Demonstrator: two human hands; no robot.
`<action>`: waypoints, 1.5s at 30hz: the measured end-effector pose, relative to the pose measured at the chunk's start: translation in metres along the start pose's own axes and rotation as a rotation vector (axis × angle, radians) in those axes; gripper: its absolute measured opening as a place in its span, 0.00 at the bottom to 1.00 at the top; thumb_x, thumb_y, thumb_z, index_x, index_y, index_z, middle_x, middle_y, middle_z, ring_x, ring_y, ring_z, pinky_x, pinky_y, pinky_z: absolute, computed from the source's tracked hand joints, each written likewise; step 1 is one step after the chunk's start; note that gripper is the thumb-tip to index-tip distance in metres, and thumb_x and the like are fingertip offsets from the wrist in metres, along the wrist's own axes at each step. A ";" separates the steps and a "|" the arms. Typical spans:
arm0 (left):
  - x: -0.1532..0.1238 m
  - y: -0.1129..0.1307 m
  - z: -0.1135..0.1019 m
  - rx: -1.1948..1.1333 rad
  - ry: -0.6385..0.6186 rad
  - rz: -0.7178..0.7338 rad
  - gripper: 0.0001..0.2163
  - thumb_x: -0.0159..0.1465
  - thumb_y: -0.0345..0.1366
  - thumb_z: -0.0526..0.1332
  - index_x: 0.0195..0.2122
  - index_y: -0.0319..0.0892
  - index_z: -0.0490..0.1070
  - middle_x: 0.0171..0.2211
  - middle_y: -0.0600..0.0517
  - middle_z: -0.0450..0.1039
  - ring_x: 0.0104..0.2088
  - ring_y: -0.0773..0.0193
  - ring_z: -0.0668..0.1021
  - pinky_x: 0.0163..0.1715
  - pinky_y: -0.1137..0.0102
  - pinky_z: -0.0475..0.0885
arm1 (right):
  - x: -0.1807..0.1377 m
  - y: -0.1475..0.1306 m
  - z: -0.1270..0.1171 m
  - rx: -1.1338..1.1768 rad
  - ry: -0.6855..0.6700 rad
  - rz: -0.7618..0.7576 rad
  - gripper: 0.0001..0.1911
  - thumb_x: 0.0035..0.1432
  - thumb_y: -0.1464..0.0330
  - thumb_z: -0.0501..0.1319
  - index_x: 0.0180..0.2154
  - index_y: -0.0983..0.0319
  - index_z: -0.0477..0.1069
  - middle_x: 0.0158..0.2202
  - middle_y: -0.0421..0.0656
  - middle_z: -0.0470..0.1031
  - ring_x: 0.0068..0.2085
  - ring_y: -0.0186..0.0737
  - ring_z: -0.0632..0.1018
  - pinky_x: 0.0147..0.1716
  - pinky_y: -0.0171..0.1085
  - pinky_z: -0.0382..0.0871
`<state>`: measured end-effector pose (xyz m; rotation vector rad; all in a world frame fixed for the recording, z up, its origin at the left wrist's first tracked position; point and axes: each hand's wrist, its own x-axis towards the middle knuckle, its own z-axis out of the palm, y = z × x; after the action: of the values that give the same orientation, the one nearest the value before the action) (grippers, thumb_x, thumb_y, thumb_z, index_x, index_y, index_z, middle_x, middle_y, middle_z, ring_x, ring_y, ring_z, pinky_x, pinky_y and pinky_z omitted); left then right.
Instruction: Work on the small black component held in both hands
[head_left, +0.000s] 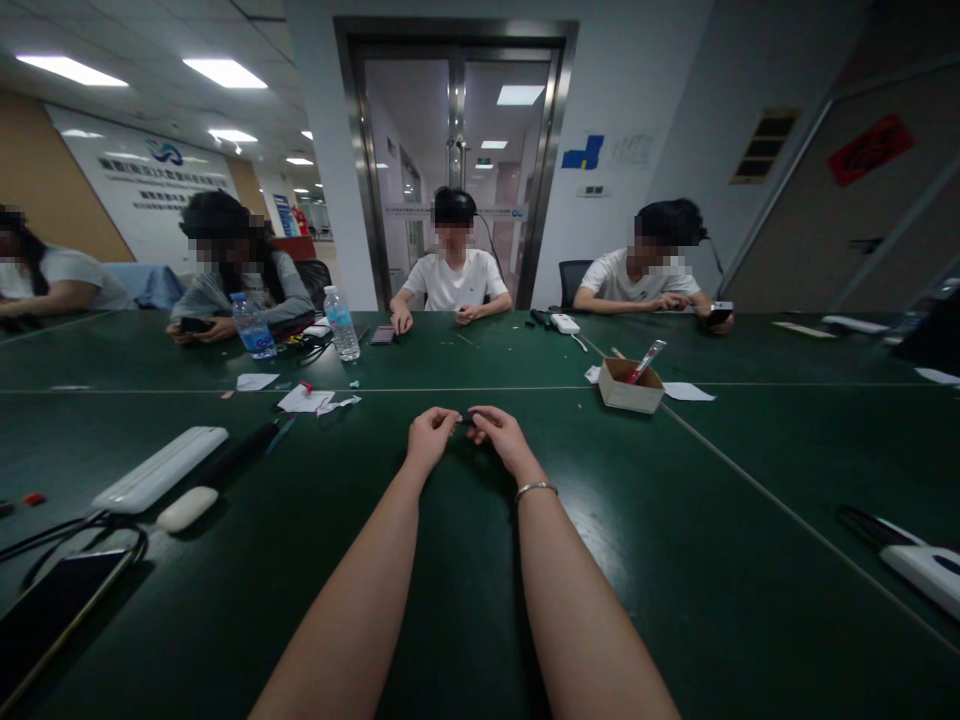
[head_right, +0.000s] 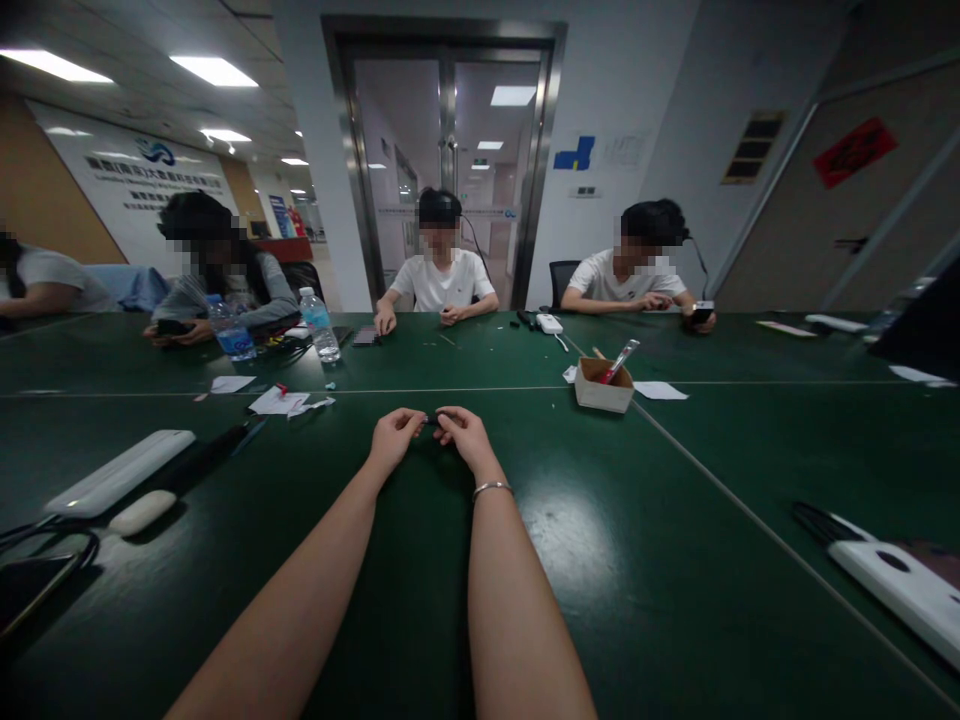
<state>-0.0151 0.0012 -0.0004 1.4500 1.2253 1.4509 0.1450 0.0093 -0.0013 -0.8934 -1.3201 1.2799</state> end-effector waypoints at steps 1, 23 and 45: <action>0.000 -0.001 -0.001 0.016 0.015 -0.020 0.14 0.55 0.47 0.63 0.28 0.39 0.75 0.23 0.52 0.73 0.25 0.66 0.73 0.28 0.71 0.67 | -0.001 -0.001 0.000 -0.009 -0.013 -0.011 0.22 0.46 0.59 0.67 0.42 0.63 0.73 0.24 0.41 0.76 0.23 0.34 0.72 0.27 0.35 0.65; -0.002 -0.002 0.002 -0.052 0.047 -0.117 0.18 0.60 0.52 0.58 0.38 0.43 0.76 0.35 0.47 0.77 0.30 0.62 0.78 0.25 0.71 0.70 | -0.007 -0.010 0.001 0.113 0.027 0.040 0.21 0.42 0.63 0.71 0.41 0.60 0.73 0.26 0.39 0.77 0.24 0.32 0.73 0.28 0.33 0.67; -0.002 0.003 0.002 -0.138 -0.026 0.039 0.13 0.56 0.45 0.64 0.37 0.40 0.74 0.30 0.51 0.75 0.30 0.66 0.76 0.32 0.71 0.71 | -0.006 -0.009 0.000 0.157 0.057 0.056 0.23 0.41 0.60 0.71 0.40 0.61 0.74 0.25 0.40 0.77 0.23 0.32 0.74 0.26 0.33 0.68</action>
<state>-0.0123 -0.0017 0.0018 1.4022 1.0651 1.5075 0.1476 0.0025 0.0066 -0.8551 -1.1400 1.3714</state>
